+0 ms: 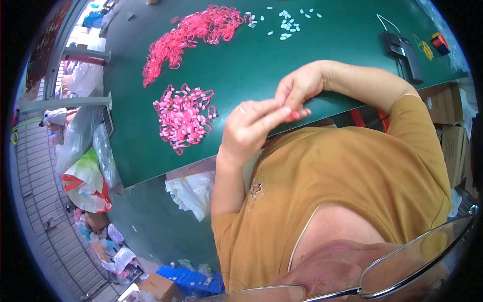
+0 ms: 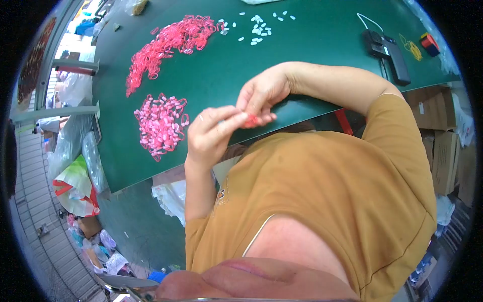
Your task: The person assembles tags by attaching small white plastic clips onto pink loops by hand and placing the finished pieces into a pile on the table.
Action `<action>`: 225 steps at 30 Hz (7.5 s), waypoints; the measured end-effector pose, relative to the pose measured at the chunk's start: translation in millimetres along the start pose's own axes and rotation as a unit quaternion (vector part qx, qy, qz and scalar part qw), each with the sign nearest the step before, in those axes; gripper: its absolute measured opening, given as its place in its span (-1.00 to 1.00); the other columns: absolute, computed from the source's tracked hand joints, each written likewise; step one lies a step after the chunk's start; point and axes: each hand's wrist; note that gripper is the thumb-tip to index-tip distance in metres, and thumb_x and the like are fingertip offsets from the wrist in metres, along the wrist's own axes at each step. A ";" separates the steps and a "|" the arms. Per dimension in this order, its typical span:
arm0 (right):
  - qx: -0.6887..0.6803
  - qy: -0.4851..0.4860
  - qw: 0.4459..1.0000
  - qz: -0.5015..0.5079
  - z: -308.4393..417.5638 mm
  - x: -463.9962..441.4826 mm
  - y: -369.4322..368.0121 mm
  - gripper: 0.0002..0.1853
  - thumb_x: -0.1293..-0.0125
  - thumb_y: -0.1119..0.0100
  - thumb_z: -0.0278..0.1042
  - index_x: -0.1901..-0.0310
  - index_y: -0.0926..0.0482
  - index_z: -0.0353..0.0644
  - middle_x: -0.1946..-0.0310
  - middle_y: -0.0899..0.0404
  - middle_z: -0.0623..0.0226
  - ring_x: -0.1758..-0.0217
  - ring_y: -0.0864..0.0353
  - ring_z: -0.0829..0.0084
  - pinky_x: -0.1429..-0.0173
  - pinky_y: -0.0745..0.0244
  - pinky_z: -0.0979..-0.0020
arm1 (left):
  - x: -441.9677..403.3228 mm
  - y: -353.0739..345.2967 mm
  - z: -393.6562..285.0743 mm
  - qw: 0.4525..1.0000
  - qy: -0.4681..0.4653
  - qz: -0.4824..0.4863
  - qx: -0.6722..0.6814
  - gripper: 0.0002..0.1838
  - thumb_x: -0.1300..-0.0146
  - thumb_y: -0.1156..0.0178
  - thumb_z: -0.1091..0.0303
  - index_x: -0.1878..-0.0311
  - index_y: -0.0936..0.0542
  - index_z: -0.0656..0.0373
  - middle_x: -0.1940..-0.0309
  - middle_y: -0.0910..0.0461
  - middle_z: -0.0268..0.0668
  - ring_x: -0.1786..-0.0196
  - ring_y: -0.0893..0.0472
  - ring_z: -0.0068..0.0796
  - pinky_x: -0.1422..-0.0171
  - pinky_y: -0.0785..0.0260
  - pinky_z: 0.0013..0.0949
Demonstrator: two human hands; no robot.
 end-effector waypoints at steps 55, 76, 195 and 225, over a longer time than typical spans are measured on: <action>0.820 0.037 0.421 -0.386 33.2 16.7 -3.7 -0.83 -0.41 -0.37 -0.21 0.32 -0.75 -0.06 0.29 -0.66 0.35 0.16 -0.75 0.27 -0.26 -0.49 0.17 | 60.0 -33.2 20.7 0.941 0.293 -0.160 -0.063 -0.81 -0.29 -0.40 0.72 0.12 -0.72 0.23 0.07 -0.79 -0.16 -0.01 -0.79 -0.22 -0.13 -0.65 -0.24; 0.710 0.165 0.629 -0.270 26.9 -47.5 -10.9 -0.88 -0.43 -0.35 -0.26 0.21 -0.75 -0.10 0.29 -0.59 0.37 0.20 -0.63 0.26 -0.25 -0.45 0.19 | 64.7 -35.4 17.4 0.946 0.277 -0.121 -0.116 -0.81 -0.25 -0.41 0.73 0.17 -0.65 0.24 0.14 -0.77 -0.10 0.07 -0.81 -0.15 0.02 -0.70 -0.20; 0.565 0.204 0.723 -0.341 -3.3 -23.0 -10.3 -0.79 -0.55 -0.37 -0.12 -0.04 -0.86 0.03 0.27 -0.55 0.42 0.09 -0.62 0.43 -0.08 -0.42 0.23 | 47.9 -35.2 29.0 0.959 0.201 -0.066 -0.191 -0.85 -0.19 -0.43 0.60 0.22 -0.70 0.14 0.22 -0.80 -0.30 0.15 -0.78 -0.23 -0.02 -0.61 -0.18; 0.760 0.200 0.528 -0.323 -2.8 -10.8 -6.5 -0.86 -0.37 -0.49 -0.22 0.11 -0.76 0.03 0.21 -0.57 0.47 0.08 -0.61 0.40 -0.25 -0.37 0.20 | 38.1 -32.8 36.8 0.967 0.232 -0.049 -0.088 -0.90 -0.28 -0.40 0.61 0.20 -0.73 0.18 0.20 -0.83 -0.25 0.20 -0.81 -0.31 0.08 -0.67 -0.28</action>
Point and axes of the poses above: each hand's wrist, its own x-axis away from the middle knuckle, its own y-axis out of the back of the hand, z = x × y
